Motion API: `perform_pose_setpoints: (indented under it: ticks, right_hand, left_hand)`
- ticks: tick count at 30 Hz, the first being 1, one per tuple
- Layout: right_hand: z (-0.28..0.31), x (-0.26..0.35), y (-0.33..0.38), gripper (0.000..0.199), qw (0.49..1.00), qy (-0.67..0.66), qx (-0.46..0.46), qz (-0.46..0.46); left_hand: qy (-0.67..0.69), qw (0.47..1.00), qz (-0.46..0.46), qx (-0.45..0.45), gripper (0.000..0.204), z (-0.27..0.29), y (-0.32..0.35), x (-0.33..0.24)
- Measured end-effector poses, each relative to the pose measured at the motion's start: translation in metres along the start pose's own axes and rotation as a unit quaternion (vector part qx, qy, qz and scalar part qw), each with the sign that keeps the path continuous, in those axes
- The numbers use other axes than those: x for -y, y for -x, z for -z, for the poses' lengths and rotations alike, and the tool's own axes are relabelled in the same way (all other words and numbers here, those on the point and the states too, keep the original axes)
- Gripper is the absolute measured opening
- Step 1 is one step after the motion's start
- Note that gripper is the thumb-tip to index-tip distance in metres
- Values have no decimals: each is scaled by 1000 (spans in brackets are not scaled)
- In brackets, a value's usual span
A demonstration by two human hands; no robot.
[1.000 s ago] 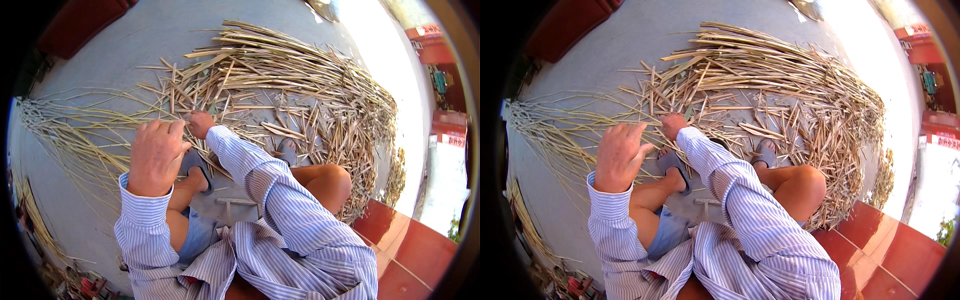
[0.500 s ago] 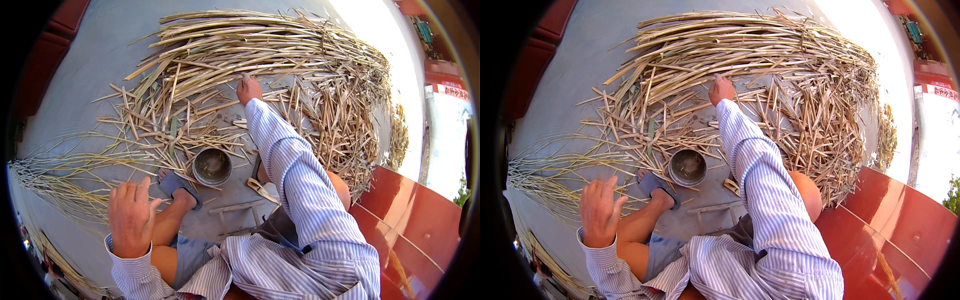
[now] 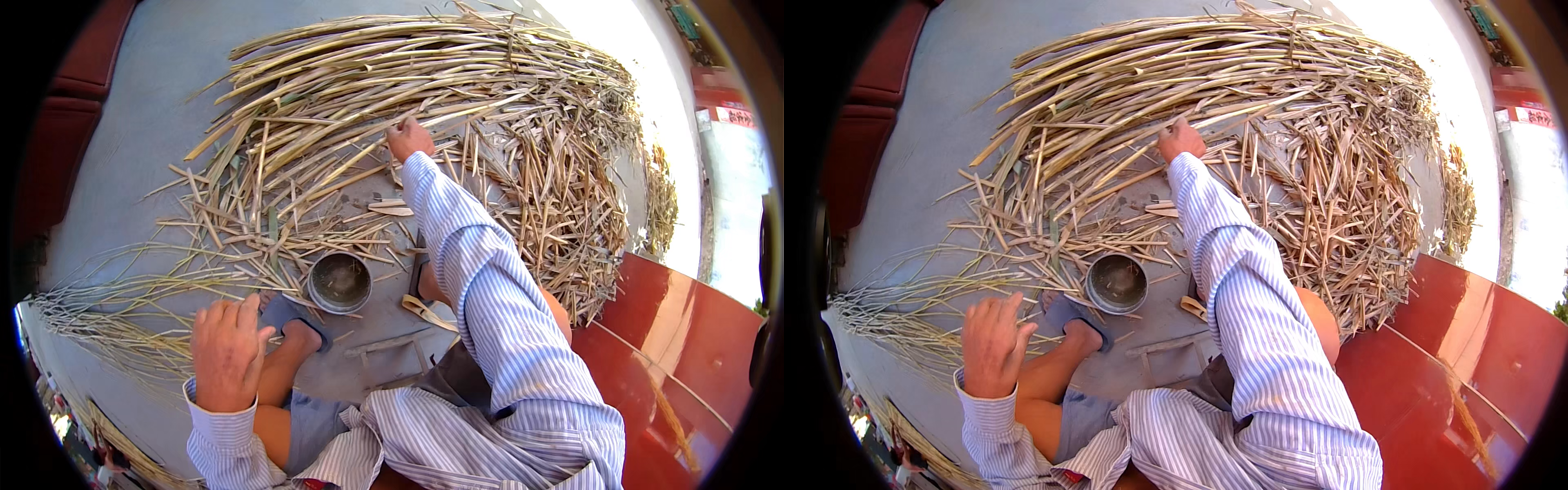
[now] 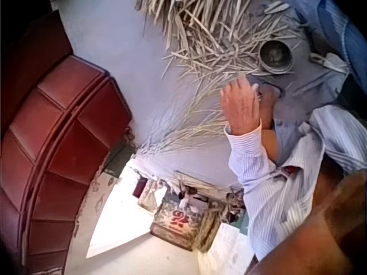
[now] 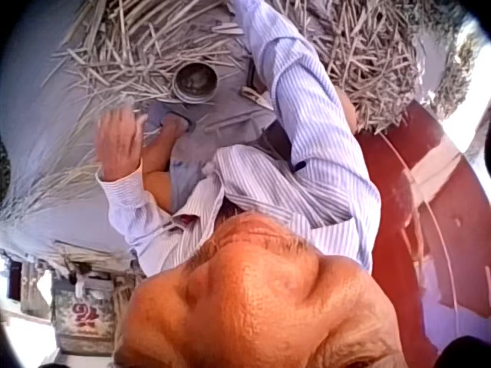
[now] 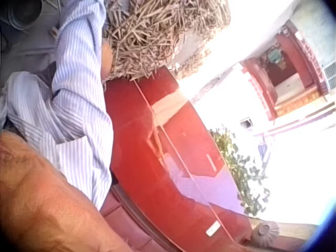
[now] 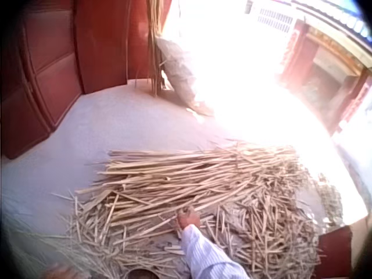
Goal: The person sits on the floor and repeatedly strips outer layers from dried plant stems by hand. The separated fibers are placed to the left, while the remaining cores are set aside in a pile.
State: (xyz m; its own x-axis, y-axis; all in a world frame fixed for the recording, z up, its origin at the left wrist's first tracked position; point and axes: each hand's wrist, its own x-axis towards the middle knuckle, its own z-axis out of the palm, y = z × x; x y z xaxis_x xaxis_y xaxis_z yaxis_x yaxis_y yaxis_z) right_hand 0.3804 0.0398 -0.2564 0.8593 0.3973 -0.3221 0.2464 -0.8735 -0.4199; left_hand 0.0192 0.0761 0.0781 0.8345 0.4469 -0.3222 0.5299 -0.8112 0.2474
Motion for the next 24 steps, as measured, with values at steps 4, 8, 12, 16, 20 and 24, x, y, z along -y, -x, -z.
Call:
perform_pose_setpoints:
  ticks: [4,8,12,16,20,24]
  right_hand:
    - [10,-37,-6,27,908,-386,-48,-155]
    - [70,31,66,13,596,-775,75,-197]
    - [109,91,147,15,605,-765,200,-92]
    - [179,122,221,22,640,-723,260,-18]
    - [231,129,239,28,701,-650,293,7]
    - [255,122,234,24,690,-655,309,9]
  left_hand:
    - [-46,996,-55,-59,47,0,-10,-3]
    - [-107,960,-61,-253,49,12,-13,-10]
    - [-156,908,-78,-380,44,20,-29,-6]
    - [-140,930,-53,-334,34,44,-30,-8]
    - [-82,934,-12,-347,32,73,2,-9]
    - [-9,916,-60,-396,29,79,12,-6]
